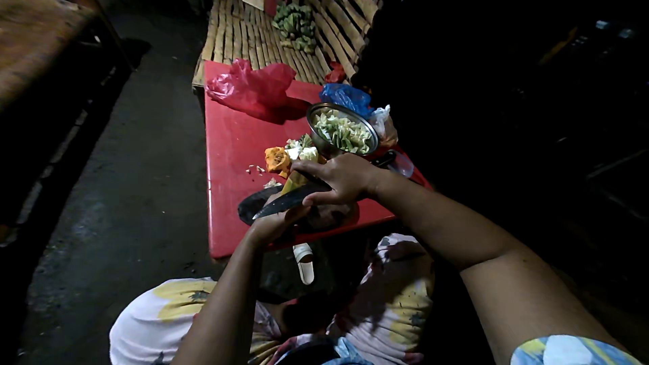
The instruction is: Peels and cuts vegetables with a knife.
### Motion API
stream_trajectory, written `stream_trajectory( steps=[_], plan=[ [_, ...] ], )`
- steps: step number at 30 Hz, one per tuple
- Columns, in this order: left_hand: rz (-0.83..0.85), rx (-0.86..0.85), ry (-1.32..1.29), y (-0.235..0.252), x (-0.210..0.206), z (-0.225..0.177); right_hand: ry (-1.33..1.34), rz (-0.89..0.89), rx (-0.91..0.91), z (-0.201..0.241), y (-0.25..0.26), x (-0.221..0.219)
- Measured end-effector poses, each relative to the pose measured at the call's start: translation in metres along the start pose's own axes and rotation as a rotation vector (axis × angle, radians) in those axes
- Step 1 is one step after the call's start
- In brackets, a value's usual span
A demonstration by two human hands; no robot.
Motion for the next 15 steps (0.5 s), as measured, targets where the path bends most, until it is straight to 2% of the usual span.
stream_trajectory(
  steps=[15],
  plan=[
    [-0.039,0.033,0.114,-0.002,0.002,0.004,-0.028,-0.132,0.080,0.002,0.014,-0.006]
  ],
)
Point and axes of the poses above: each hand's wrist, its own y-axis towards the middle knuckle, its own x-axis out of the back of the hand, z = x × y, the point moved 4 cm from there along y, towards the middle knuckle, and after that the axes turned 6 degrees about -x, right-handed, at the moved point
